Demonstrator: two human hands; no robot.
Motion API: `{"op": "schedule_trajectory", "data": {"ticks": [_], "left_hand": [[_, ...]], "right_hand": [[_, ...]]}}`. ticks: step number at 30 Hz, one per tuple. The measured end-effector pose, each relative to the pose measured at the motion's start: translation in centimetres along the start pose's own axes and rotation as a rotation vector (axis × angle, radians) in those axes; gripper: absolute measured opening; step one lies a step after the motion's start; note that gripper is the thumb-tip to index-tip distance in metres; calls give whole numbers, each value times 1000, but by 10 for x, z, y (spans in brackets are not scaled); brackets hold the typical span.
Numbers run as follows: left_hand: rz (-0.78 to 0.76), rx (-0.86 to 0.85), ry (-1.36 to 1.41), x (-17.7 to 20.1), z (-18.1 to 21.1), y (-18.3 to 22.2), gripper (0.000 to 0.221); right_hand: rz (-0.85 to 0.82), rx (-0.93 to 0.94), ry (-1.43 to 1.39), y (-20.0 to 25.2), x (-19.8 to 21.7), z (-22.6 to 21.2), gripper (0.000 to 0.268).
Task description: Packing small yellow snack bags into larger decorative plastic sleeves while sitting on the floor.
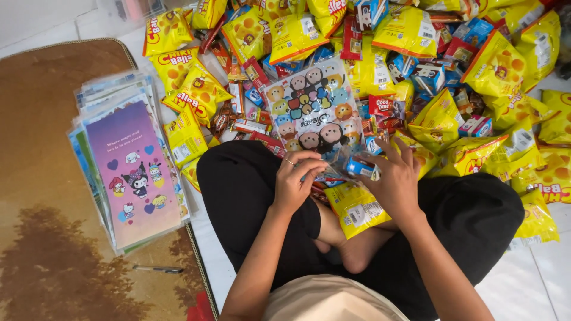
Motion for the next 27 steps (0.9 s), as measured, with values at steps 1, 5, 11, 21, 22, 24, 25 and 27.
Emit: {"op": "schedule_trajectory", "data": {"ticks": [1, 5, 11, 21, 22, 24, 25, 27], "left_hand": [[0, 1, -2, 0, -1, -1, 9], [11, 18, 7, 0, -5, 2, 7], [-68, -56, -32, -5, -4, 3, 11], [-175, -59, -165, -9, -9, 12, 32], [-176, -60, -163, -10, -10, 13, 32], [-169, -96, -208, -11, -11, 13, 36], [-168, -99, -207, -11, -11, 12, 36], [-165, -128, -230, -11, -11, 13, 33]], "right_hand": [[-1, 1, -2, -1, -4, 2, 37], [-40, -30, 75, -1, -16, 2, 37], [-114, -19, 187, -1, -21, 9, 41], [-157, -16, -170, -10, -16, 27, 43], [-156, -17, -169, -15, -19, 41, 43], [-20, -75, -353, -26, -23, 71, 34], [-18, -75, -352, -35, -25, 73, 34], [5, -303, -373, -50, -32, 81, 26]]}}
Point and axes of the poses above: each hand's wrist, its own y-axis away from the middle knuckle, its own x-axis out of the back of the hand, z = x × y, the point moved 3 cm from there along -y, towards the middle knuckle, and after that the axes turned 9 degrees about x, right-handed, at the moved point
